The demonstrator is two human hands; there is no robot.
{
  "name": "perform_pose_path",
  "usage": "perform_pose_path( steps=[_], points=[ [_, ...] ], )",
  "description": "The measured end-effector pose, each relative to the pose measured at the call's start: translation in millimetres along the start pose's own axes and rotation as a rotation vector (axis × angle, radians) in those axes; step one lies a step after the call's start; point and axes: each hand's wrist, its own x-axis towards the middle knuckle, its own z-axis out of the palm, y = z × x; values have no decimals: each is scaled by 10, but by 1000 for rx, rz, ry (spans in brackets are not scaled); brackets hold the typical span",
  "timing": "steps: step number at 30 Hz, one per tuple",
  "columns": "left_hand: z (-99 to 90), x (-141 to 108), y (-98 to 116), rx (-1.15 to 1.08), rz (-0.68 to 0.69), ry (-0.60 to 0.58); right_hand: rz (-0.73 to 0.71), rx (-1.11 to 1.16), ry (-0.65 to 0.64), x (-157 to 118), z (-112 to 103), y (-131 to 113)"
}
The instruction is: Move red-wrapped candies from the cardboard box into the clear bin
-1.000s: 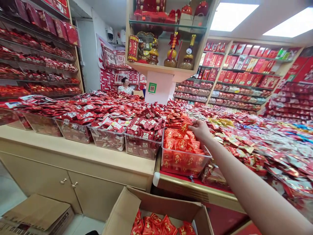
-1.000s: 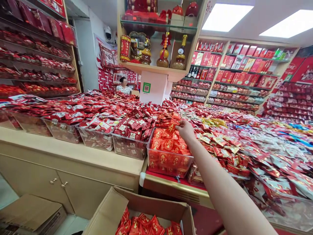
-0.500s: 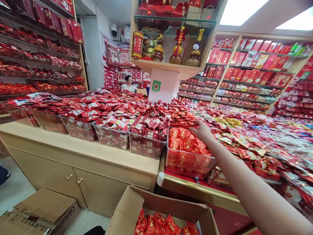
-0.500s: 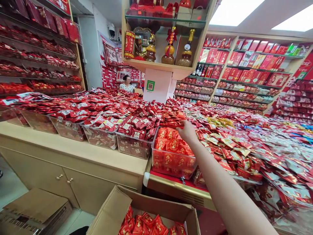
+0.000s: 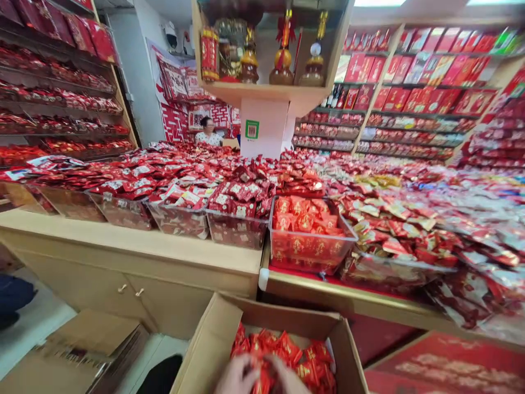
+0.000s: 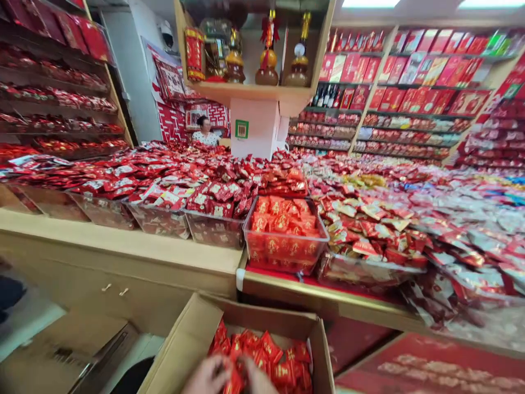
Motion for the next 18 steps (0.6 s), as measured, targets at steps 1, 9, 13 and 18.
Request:
perform_pose_path(
  steps=[1,9,13,18],
  points=[
    [7,-2,68,-163,113,47,-19,107,33,-35,-7,-31],
    [143,-95,364,-563,120,56,37,650,195,-107,-43,-242],
    [233,-76,327,-705,66,120,58,651,246,-103,-38,-202],
    [341,-69,277,-773,28,195,40,538,305,-90,-35,-153]
  ],
)
